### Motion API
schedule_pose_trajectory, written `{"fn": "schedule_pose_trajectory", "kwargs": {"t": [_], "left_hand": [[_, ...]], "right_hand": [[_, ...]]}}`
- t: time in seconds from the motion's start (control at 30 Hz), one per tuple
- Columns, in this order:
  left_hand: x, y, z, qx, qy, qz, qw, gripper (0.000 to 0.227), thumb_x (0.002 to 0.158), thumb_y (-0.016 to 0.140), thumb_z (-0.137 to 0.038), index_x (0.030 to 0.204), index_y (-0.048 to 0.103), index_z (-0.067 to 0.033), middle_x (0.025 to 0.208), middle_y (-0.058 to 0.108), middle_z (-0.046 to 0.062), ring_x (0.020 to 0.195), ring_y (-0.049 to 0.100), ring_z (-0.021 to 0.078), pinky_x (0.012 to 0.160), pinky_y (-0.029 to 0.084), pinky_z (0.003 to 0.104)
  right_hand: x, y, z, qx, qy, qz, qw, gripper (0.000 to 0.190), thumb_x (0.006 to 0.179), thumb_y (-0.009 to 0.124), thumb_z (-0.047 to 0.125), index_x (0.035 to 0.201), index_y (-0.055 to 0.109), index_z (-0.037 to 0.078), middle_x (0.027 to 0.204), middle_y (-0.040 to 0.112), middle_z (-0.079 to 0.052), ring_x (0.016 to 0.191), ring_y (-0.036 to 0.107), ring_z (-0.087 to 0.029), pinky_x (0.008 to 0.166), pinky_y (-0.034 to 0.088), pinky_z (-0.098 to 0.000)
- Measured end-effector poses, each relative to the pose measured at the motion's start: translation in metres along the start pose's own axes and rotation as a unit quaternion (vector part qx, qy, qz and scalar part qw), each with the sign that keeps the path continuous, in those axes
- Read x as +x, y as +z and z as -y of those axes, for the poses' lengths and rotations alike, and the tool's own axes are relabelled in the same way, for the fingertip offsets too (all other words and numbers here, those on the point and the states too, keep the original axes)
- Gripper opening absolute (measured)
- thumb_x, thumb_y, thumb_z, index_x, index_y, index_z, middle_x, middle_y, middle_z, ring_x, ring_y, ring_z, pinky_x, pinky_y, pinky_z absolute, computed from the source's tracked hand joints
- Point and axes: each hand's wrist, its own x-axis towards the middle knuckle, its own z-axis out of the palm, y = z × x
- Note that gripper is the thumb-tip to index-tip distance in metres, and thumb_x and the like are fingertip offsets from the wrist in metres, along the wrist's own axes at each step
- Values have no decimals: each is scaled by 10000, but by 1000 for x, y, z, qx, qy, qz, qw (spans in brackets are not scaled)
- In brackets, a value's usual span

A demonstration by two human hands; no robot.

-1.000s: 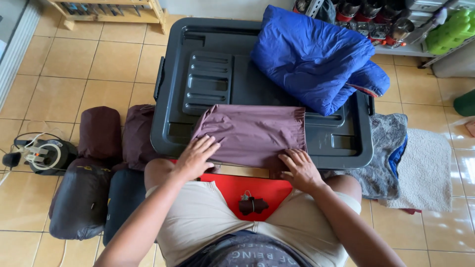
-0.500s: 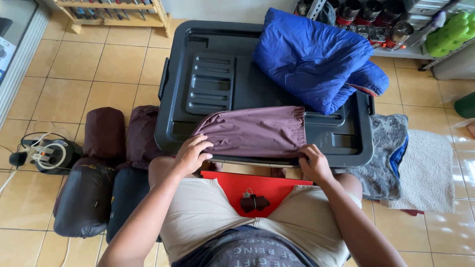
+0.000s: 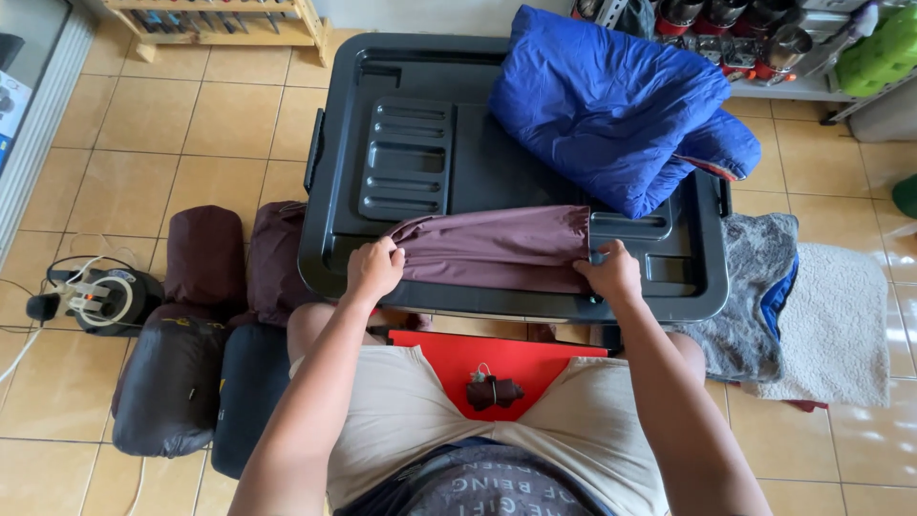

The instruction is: Unfolding and zipping a sleeping bag on a plastic container lid in a storage area.

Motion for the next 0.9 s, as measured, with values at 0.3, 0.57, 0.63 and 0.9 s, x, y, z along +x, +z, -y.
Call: {"fn": "schedule_pose_trajectory", "kwargs": {"t": [0.3, 0.57, 0.63, 0.9], "left_hand": [[-30, -87, -45, -82, 44, 82, 992, 510, 840, 755, -478, 1198, 627, -138, 1212, 720, 184, 1177, 655, 429, 1007, 473, 532], [-16, -44, 2, -172, 11, 36, 984, 139, 994, 656, -295, 1047, 714, -181, 1017, 752, 110, 1074, 700, 359, 936, 538, 483], [-12, -36, 5, -181, -8, 40, 983, 158, 1005, 635, -287, 1072, 719, -171, 998, 758, 125, 1061, 701, 370, 928, 542, 499], [0, -3, 8, 53, -8, -43, 998, 215, 1067, 486, -374, 1016, 558, -178, 861, 753, 81, 919, 741, 325, 871, 473, 474]], "right_hand": [[-1, -1, -2, 35, -39, 48, 997, 506, 766, 841, 341, 1232, 647, 305, 1089, 754, -95, 1169, 674, -336, 1006, 529, -496], [4, -1, -26, 177, -104, 68, 976, 223, 976, 679, 163, 1144, 726, 25, 993, 732, -198, 899, 722, -335, 782, 570, -468], [11, 4, -28, 169, -96, 62, 979, 235, 993, 659, 205, 1155, 718, 45, 953, 730, -182, 898, 713, -331, 782, 570, -465], [48, 47, -31, -64, -35, -16, 997, 324, 886, 705, 483, 1115, 698, 255, 1036, 745, -131, 1099, 707, -359, 944, 572, -494]]}}
